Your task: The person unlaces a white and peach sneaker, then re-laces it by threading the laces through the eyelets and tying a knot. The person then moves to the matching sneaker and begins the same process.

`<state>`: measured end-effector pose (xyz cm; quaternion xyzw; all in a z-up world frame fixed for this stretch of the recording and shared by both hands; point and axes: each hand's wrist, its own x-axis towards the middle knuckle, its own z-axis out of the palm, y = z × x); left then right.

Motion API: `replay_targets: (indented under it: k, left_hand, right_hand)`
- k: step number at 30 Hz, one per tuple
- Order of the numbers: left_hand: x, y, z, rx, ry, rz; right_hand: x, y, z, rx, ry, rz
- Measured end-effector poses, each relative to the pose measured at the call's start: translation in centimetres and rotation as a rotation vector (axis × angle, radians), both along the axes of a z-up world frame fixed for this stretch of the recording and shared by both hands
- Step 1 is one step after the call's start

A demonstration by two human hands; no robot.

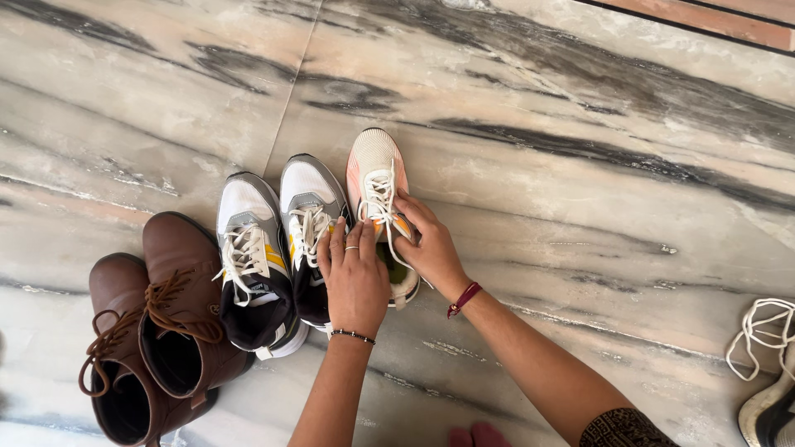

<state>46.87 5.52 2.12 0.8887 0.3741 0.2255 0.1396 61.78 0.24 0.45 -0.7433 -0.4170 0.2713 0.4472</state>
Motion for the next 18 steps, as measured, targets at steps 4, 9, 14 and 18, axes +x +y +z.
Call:
replay_targets:
  k: [4, 9, 14, 18]
  left_hand:
    - [-0.1, -0.8, -0.3, -0.008, 0.017, 0.002]
    - [0.0, -1.4, -0.3, 0.048, 0.069, 0.031]
    - [-2.0, -1.3, 1.7, -0.026, -0.103, 0.013]
    - [-5.9, 0.4, 4.5, -0.075, -0.249, 0.009]
  right_hand:
    - [-0.3, -0.7, 0.0, 0.028, -0.008, 0.01]
    - [0.0, -0.7, 0.8, 0.049, -0.146, 0.093]
    - [-2.1, -0.4, 4.1, -0.025, -0.663, 0.065]
    - [-6.0, 0.3, 6.5, 0.107, -0.803, 0.201]
